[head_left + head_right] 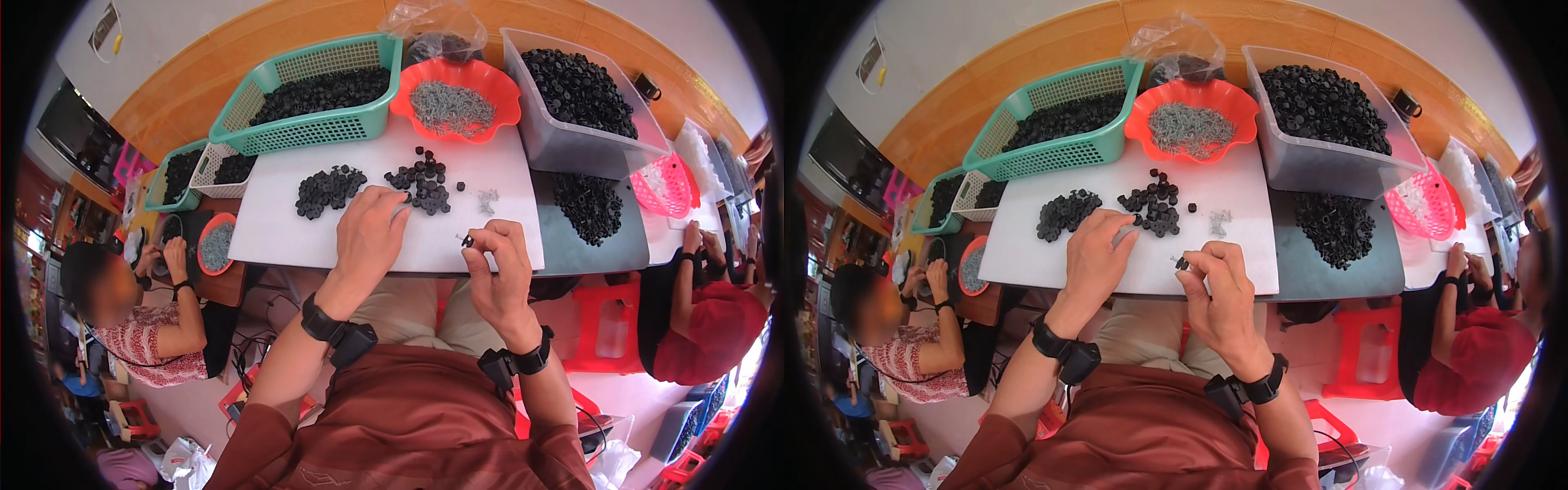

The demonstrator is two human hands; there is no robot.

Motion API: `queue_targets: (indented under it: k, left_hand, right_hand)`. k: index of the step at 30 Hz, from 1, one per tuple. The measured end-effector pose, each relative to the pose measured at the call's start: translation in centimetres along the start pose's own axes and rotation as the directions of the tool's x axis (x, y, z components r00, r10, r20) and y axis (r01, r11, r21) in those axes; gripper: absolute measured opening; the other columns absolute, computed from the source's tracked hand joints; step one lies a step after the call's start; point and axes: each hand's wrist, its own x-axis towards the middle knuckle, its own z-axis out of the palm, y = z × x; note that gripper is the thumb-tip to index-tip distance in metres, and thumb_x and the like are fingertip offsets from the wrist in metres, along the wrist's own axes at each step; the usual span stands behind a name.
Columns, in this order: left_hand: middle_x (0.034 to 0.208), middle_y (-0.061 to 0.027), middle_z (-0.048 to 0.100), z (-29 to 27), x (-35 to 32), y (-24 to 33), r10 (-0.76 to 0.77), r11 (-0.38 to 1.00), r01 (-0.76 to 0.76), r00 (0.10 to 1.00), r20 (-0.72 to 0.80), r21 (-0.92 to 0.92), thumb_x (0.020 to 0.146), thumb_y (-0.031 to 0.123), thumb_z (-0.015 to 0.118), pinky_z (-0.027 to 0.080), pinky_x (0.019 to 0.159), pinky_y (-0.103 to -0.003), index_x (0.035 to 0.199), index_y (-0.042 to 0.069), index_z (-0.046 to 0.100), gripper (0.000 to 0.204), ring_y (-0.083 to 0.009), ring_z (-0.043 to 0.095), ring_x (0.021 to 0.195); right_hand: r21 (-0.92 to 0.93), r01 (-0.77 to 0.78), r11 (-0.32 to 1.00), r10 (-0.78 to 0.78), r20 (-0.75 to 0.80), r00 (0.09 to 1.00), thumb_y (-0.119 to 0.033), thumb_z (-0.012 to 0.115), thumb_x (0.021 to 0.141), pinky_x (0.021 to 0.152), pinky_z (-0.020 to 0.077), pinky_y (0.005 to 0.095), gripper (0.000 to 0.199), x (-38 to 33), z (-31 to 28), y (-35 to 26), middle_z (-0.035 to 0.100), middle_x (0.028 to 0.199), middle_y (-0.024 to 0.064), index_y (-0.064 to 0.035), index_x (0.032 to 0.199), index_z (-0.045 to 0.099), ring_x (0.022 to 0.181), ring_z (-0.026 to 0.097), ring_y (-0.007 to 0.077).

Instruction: Assembling small black plastic components and grey pins on a table.

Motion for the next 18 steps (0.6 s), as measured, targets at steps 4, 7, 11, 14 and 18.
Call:
queue_targets:
  k: [4, 7, 11, 14, 18]
  left_hand:
    - [0.102, -0.0109, 0.068, 0.4, 0.7, 0.1, -0.071, 0.997, 0.071, 0.994, 0.082, 0.003, 0.086, 0.01, 0.074, 0.054, 0.074, -0.042, 0.102, 0.003, 0.073, 0.018, -0.0321, 0.068, 0.086]
    - [0.102, -0.0108, 0.067, 0.4, 1.0, 0.2, -0.125, 0.992, 0.122, 0.984, 0.13, 0.032, 0.087, 0.01, 0.074, 0.053, 0.073, -0.043, 0.099, 0.002, 0.072, 0.015, -0.0318, 0.067, 0.085]
    - [0.11, -0.0122, 0.068, 0.4, 0.8, 0.0, -0.085, 0.996, 0.088, 0.99, 0.116, -0.018, 0.088, 0.008, 0.072, 0.054, 0.073, -0.04, 0.098, 0.001, 0.07, 0.012, -0.0311, 0.067, 0.081]
    - [0.113, -0.0133, 0.071, 0.0, 0.2, -0.3, -0.081, 0.987, 0.092, 0.993, 0.089, -0.133, 0.089, 0.005, 0.071, 0.056, 0.075, -0.035, 0.099, 0.0, 0.069, 0.011, -0.027, 0.07, 0.083]
    - [0.108, -0.0108, 0.074, -0.3, -0.7, 0.1, -0.231, 0.845, 0.271, 0.962, 0.142, -0.462, 0.091, -0.001, 0.071, 0.057, 0.079, -0.027, 0.1, -0.002, 0.067, 0.01, -0.0148, 0.071, 0.089]
  right_hand:
    - [0.015, 0.009, 1.0, -0.009, 0.004, 1.0, 0.004, 0.072, 0.088, 0.064, 0.0512, 0.032, 0.027, -0.2, -0.5, 0.1, 0.057, 0.103, 0.0136, -0.0011, 0.113, 0.063, 0.074, 0.061, 0.0208]
    - [0.027, 0.004, 1.0, -0.004, 0.005, 1.0, 0.004, 0.072, 0.088, 0.065, 0.051, 0.0319, 0.027, -0.3, -0.8, 0.2, 0.057, 0.103, 0.0135, -0.0006, 0.113, 0.063, 0.075, 0.06, 0.0202]
    - [0.047, -0.019, 0.999, 0.019, 0.007, 1.0, 0.003, 0.072, 0.089, 0.067, 0.0512, 0.0315, 0.026, -0.6, -1.1, 0.4, 0.057, 0.103, 0.0131, 0.0, 0.113, 0.063, 0.078, 0.061, 0.0195]
    - [0.056, -0.03, 0.998, 0.029, 0.009, 1.0, 0.002, 0.072, 0.09, 0.069, 0.0515, 0.0306, 0.026, -0.6, -1.2, 0.5, 0.057, 0.103, 0.0127, 0.0002, 0.114, 0.063, 0.079, 0.061, 0.0192]
    - [0.062, -0.051, 0.997, 0.051, 0.007, 0.999, 0.001, 0.071, 0.091, 0.071, 0.0519, 0.0302, 0.025, -0.7, -1.2, 0.6, 0.057, 0.103, 0.0128, 0.0003, 0.115, 0.062, 0.079, 0.06, 0.019]
